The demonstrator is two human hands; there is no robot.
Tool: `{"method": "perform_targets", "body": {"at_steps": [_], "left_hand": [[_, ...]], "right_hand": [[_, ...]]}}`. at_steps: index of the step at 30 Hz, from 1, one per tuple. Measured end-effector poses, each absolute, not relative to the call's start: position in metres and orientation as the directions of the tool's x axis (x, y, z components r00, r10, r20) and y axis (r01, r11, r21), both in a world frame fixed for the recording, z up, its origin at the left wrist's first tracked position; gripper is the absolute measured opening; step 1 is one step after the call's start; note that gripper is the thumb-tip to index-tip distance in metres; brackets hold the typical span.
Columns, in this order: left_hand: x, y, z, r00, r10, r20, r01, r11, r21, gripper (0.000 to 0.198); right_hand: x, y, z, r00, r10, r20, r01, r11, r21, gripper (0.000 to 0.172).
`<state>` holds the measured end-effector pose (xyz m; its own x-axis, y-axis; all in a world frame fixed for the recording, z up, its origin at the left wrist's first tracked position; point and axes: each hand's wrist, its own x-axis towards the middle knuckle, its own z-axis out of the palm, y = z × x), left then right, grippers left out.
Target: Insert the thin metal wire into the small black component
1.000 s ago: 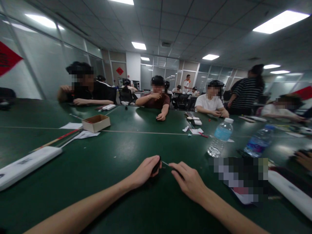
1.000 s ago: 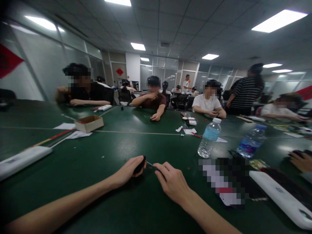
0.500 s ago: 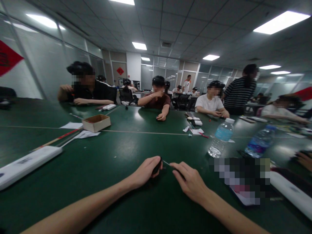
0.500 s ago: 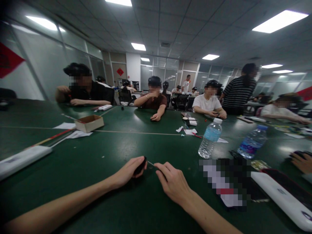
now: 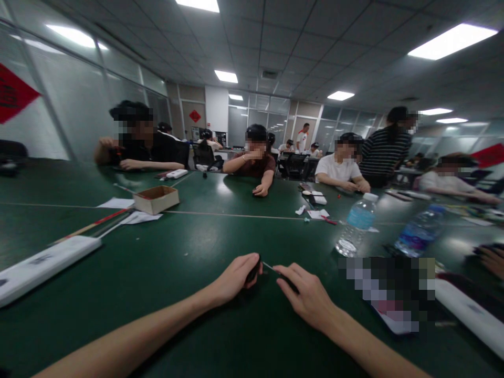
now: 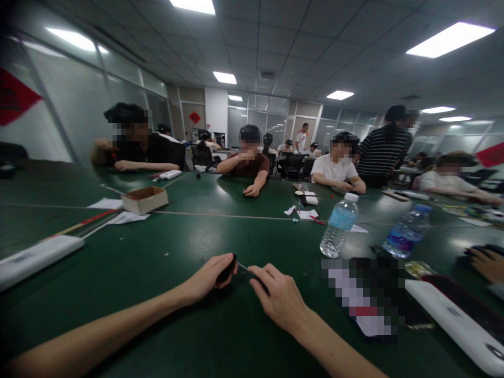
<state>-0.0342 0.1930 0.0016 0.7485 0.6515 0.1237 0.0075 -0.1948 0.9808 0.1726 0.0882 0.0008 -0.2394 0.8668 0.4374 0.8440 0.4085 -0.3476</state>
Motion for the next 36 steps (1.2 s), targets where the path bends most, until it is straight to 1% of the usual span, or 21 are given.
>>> {"method": "perform_targets", "body": {"at_steps": [9,15,25,36], "left_hand": [[-0.0345,0.1926,0.0005,0.750,0.651,0.115,0.032,-0.209,0.977,0.051],[-0.0350,0.1927,0.0007,0.757,0.639,0.141,0.026,-0.244,0.969,0.051],[-0.0351,0.1928,0.0023,0.748,0.646,0.155,0.052,-0.289,0.956,0.051],[-0.0347,0.1937,0.0015,0.761,0.628,0.161,0.061,-0.317,0.947,0.052]], "right_hand": [[0.1733,0.0871,0.0028,-0.250,0.869,0.427,0.835,0.417,-0.359,0.033],[0.1737,0.0865,0.0028,-0.254,0.874,0.415,0.829,0.417,-0.371,0.034],[0.1736,0.0879,-0.0007,-0.262,0.863,0.432,0.831,0.430,-0.354,0.035],[0.1715,0.0858,0.0066,-0.263,0.877,0.401,0.841,0.412,-0.349,0.028]]}}
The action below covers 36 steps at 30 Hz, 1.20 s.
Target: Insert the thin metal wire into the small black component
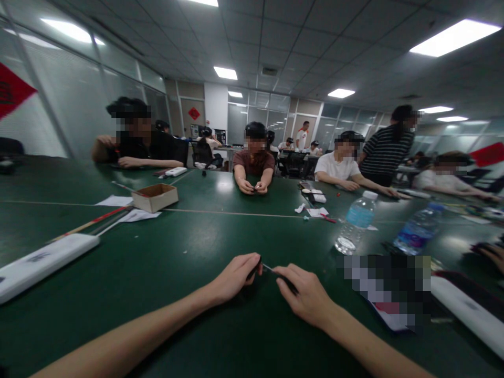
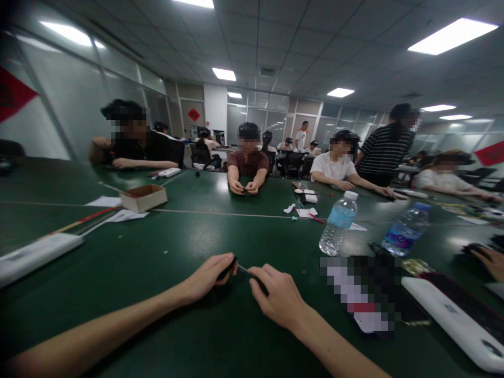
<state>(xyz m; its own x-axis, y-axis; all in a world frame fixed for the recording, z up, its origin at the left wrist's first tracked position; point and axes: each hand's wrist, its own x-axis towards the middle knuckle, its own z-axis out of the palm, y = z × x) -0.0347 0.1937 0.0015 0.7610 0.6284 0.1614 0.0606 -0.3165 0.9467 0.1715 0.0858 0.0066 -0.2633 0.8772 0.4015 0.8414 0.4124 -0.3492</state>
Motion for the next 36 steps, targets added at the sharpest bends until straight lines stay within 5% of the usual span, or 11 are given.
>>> {"method": "perform_targets", "body": {"at_steps": [36], "left_hand": [[-0.0350,0.1920,0.0025,0.766,0.629,0.136,0.074,-0.296,0.952,0.052]], "right_hand": [[0.1708,0.0872,0.0053,-0.258,0.877,0.405,0.841,0.410,-0.353,0.024]]}}
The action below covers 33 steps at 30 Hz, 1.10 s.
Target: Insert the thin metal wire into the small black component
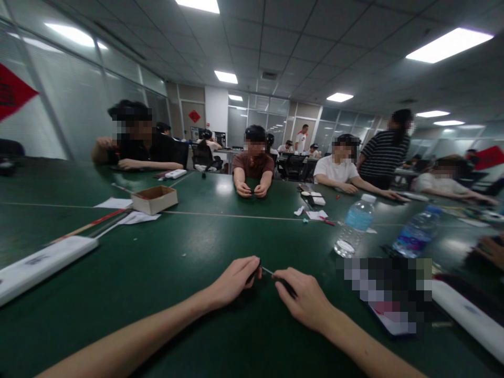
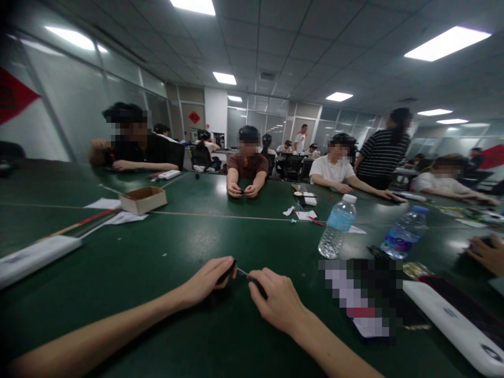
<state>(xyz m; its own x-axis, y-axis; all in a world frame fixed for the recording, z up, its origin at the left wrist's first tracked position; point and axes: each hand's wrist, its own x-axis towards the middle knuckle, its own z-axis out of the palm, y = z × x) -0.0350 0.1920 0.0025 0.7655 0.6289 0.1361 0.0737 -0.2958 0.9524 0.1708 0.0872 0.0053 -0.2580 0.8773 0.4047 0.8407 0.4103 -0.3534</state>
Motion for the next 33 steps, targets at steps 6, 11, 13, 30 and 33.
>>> {"method": "perform_targets", "body": {"at_steps": [6,11,13,30,33], "left_hand": [[-0.0351,0.1902,0.0046,0.757,0.638,0.137,0.086,-0.305,0.948,0.053],[-0.0360,0.1894,0.0071,0.766,0.628,0.138,0.083,-0.310,0.947,0.054],[-0.0354,0.1902,0.0061,0.764,0.629,0.141,0.086,-0.317,0.944,0.055],[-0.0343,0.1921,0.0018,0.759,0.637,0.134,0.086,-0.303,0.949,0.053],[-0.0337,0.1920,0.0022,0.757,0.640,0.131,0.087,-0.298,0.951,0.054]], "right_hand": [[0.1709,0.0872,0.0054,-0.258,0.876,0.408,0.835,0.414,-0.361,0.024],[0.1706,0.0867,0.0063,-0.251,0.883,0.397,0.847,0.399,-0.352,0.023],[0.1705,0.0867,0.0065,-0.254,0.882,0.397,0.847,0.401,-0.348,0.023],[0.1701,0.0861,0.0085,-0.253,0.889,0.381,0.852,0.391,-0.347,0.020],[0.1700,0.0862,0.0071,-0.252,0.890,0.381,0.853,0.390,-0.346,0.021]]}}
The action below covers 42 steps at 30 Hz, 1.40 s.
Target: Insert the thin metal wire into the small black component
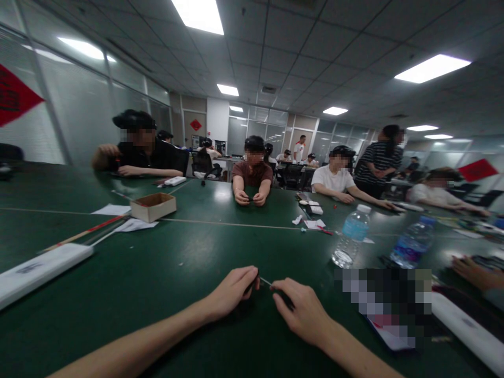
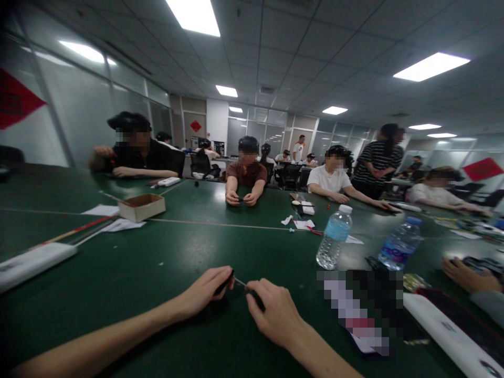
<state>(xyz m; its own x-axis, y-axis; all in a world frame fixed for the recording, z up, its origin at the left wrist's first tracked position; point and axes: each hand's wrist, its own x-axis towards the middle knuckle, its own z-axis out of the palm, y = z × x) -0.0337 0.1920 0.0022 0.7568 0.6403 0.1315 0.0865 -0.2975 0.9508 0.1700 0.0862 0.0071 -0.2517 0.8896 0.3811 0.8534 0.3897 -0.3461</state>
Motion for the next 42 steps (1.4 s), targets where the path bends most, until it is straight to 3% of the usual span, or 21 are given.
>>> {"method": "perform_targets", "body": {"at_steps": [42], "left_hand": [[-0.0346,0.1913,0.0018,0.764,0.632,0.134,0.083,-0.302,0.950,0.053]], "right_hand": [[0.1713,0.0881,0.0035,-0.260,0.887,0.381,0.847,0.399,-0.350,0.021]]}}
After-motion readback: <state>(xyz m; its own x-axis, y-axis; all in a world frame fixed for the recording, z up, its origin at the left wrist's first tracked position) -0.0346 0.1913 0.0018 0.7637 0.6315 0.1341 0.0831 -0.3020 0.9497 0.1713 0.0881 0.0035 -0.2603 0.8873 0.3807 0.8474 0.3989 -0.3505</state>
